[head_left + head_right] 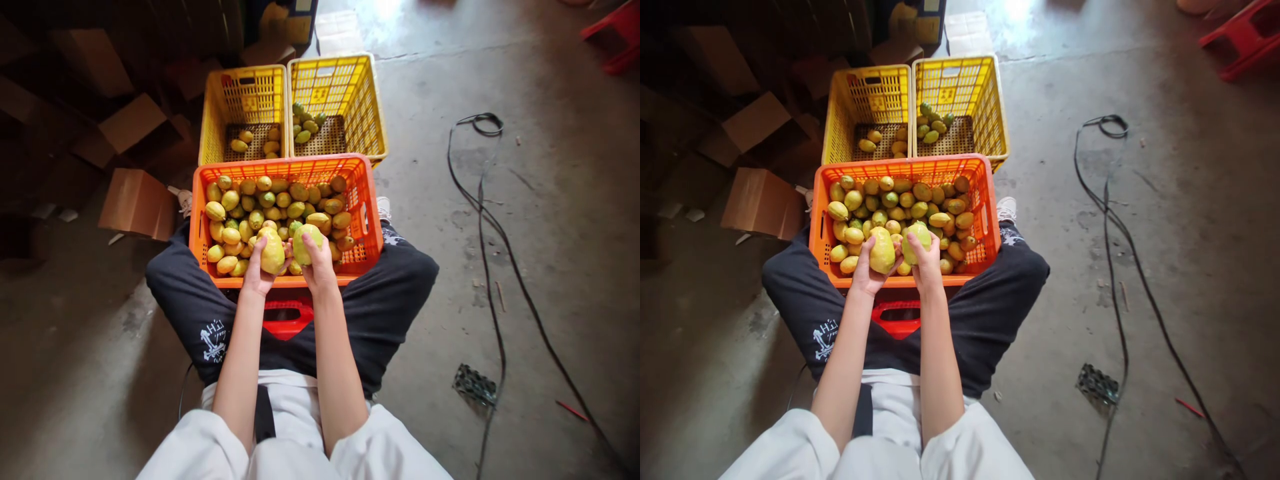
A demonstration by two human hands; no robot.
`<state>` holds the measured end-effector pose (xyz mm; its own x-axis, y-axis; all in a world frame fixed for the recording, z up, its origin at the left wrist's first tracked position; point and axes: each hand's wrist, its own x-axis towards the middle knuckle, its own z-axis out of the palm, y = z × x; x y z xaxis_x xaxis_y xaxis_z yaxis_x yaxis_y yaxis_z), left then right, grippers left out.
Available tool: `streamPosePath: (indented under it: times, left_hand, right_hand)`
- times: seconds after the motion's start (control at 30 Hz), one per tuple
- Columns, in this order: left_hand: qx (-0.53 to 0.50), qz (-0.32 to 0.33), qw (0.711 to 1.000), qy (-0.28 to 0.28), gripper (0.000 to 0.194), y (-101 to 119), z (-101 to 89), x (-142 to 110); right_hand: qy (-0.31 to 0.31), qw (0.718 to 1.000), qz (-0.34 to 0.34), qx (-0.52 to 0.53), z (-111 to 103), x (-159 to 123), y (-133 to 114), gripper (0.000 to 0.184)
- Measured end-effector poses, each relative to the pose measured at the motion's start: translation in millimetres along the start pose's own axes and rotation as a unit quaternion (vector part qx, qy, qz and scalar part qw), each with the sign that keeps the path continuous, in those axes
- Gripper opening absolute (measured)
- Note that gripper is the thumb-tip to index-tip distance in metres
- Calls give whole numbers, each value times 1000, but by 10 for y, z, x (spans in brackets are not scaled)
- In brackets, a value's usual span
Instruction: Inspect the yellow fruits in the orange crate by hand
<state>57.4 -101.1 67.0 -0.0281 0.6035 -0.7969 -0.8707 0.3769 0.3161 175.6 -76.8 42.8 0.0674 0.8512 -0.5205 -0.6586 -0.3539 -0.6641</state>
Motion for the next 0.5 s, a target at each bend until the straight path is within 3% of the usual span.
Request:
streamPosePath:
  times: [0.1,0.2,0.33,0.5]
  left_hand:
    - [3,27,1000,13,40,-29,14,10]
    - [12,52,998,36,34,-48,47,1]
    - [26,71,996,39,24,-59,63,10]
    - [29,76,996,35,24,-70,53,47]
  right_hand:
    - [12,999,-36,-32,4,9,37,78]
    - [10,997,-51,-61,-6,13,33,66]
    - [-10,996,-35,-77,-43,25,0,47]
    - [-2,998,-11,-56,-47,51,-2,42]
